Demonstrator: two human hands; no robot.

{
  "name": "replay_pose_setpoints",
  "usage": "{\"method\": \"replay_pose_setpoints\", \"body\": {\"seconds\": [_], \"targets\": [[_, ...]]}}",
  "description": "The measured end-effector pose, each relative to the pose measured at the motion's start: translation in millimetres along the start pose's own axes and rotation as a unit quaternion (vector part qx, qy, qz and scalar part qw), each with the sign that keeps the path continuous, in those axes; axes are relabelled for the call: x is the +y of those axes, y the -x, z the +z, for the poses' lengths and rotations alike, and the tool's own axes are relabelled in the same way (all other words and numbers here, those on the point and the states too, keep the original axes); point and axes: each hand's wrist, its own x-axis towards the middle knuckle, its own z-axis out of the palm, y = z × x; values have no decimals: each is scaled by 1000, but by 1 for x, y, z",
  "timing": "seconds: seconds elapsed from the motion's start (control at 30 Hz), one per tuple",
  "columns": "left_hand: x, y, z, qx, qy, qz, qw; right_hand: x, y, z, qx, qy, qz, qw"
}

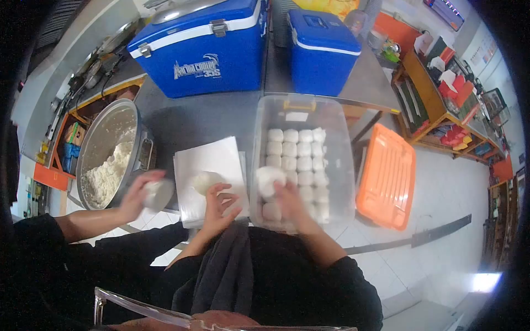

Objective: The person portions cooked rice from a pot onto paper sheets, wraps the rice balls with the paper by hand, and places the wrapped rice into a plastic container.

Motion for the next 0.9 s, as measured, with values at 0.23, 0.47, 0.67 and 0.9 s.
{"method": "replay_pose_setpoints", "body": {"seconds": [0.23, 0.47, 0.67, 0.9], "targets": [[6, 18, -32, 41, -17, -16, 999, 3, -133, -90, 94, 192, -84, 973], [13, 43, -64, 116, -88, -49, 988, 37, -211, -84, 174, 425, -82, 884], [10, 66, -81, 179, -42, -126, 975, 66, -237, -86, 29, 319, 96, 943], [-1, 68, -87, 198, -21, -130, 971, 96, -246, -74, 88, 455, 69, 883]]}}
